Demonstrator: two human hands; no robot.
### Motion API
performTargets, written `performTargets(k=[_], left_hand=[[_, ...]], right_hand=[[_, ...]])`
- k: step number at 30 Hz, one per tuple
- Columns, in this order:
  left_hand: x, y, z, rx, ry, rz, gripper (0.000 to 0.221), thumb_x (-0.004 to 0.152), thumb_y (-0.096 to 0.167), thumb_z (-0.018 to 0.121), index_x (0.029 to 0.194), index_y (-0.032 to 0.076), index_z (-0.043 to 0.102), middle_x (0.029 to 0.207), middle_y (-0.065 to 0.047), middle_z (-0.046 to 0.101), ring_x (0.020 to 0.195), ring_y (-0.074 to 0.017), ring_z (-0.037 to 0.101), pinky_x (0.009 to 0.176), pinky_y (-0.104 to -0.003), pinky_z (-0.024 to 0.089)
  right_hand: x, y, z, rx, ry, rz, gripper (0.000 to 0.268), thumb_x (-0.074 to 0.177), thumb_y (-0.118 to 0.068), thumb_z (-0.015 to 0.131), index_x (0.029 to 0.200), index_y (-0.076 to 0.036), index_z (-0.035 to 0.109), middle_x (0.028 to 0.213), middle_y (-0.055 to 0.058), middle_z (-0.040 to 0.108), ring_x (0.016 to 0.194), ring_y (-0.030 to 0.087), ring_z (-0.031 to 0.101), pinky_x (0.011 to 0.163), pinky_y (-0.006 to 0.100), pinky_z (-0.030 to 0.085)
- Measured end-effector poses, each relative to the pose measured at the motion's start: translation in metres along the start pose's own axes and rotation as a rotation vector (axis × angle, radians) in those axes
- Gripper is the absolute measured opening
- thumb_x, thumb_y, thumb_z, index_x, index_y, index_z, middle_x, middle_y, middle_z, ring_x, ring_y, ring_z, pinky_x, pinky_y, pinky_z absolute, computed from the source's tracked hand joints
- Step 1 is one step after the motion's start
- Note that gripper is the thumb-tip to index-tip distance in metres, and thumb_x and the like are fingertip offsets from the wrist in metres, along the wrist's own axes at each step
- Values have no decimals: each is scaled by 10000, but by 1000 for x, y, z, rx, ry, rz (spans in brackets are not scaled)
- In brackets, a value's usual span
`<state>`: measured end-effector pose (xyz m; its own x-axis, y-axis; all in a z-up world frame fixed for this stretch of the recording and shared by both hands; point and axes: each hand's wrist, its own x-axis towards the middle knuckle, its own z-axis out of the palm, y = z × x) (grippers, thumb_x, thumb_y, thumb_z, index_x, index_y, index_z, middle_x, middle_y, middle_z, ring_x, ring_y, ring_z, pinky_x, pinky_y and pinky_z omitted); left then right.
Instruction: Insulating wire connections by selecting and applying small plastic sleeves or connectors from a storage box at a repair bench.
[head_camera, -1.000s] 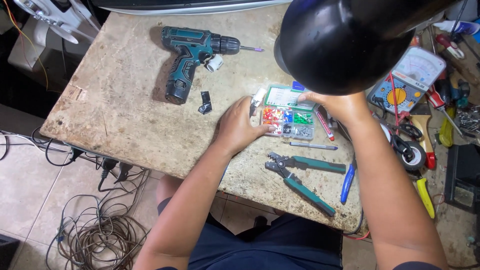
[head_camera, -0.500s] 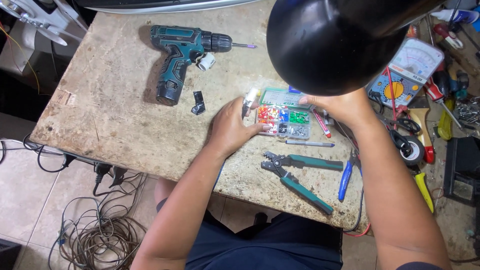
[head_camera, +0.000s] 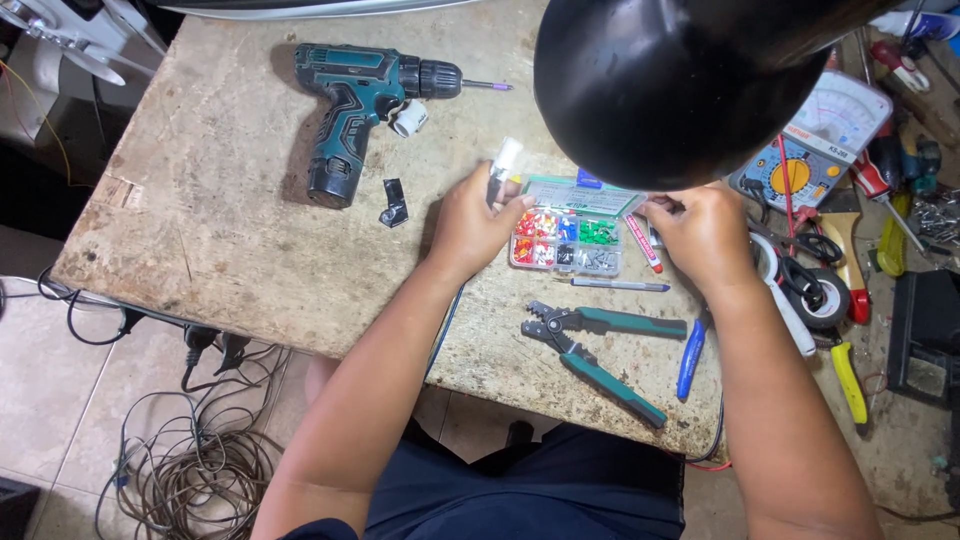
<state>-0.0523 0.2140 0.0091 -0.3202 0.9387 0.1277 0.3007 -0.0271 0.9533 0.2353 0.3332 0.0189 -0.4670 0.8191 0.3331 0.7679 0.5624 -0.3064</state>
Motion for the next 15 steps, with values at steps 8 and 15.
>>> performTargets(k=[8, 15], left_hand=[[-8, 8, -6, -47, 145, 22, 217, 796, 147, 796, 831, 49, 605, 863, -110, 784, 779, -225, 775, 664, -339, 604], [-10, 4, -2, -4, 182, 11, 260, 769, 200, 823, 803, 72, 600, 812, -80, 779, 739, -212, 764, 649, -354, 595]], right_hand=[[-30, -63, -35, 142, 49, -16, 145, 890, -115, 853, 1032, -133, 831, 860, 69, 702, 804, 252, 703, 777, 367, 573], [-45, -84, -26, 203, -84, -8, 209, 832, -117, 848, 1039, -144, 828, 902, 106, 714, 819, 314, 723, 741, 402, 583]])
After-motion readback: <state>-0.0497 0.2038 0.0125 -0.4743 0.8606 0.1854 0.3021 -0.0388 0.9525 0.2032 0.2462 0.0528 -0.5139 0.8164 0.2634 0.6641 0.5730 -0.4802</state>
